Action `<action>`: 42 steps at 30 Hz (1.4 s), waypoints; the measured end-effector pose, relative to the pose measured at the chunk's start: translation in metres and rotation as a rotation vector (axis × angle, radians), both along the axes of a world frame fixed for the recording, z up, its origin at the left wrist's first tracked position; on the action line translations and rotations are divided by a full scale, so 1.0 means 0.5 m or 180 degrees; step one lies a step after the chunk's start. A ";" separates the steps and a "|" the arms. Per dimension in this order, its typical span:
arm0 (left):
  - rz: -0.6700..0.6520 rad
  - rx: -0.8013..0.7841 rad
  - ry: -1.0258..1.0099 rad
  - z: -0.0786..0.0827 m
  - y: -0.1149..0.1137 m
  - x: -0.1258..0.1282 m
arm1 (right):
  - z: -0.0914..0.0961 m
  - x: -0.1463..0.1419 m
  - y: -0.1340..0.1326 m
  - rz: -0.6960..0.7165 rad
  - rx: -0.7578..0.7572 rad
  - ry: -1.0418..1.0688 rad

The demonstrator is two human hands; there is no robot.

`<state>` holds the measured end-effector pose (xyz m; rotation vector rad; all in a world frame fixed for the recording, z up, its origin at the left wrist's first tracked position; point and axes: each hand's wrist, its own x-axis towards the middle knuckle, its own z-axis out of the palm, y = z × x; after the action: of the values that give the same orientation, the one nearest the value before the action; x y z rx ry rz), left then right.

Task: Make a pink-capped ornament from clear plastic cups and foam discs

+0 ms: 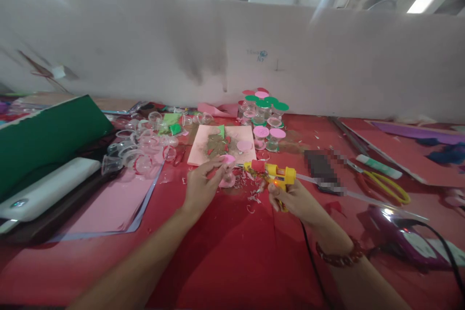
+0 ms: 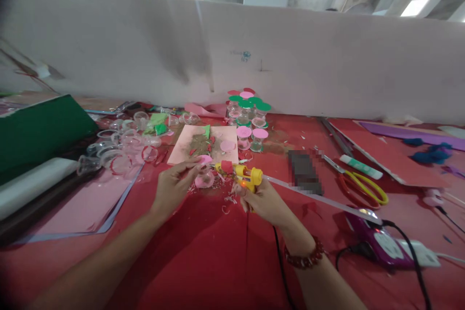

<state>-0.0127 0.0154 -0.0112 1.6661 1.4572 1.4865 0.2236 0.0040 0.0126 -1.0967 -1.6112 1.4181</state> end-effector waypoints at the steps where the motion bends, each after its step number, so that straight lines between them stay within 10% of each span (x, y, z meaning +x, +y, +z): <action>1: -0.0010 -0.0015 -0.0028 -0.001 0.000 0.000 | -0.006 -0.002 0.000 0.0010 0.0032 -0.0056; 42: -0.0135 -0.0148 0.0024 -0.011 0.024 0.001 | -0.046 -0.001 -0.001 -0.0101 0.0305 -0.0666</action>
<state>-0.0124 0.0276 -0.0168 1.6664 1.4405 1.4145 0.2231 0.0033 -0.0105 -1.2418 -1.7802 1.2250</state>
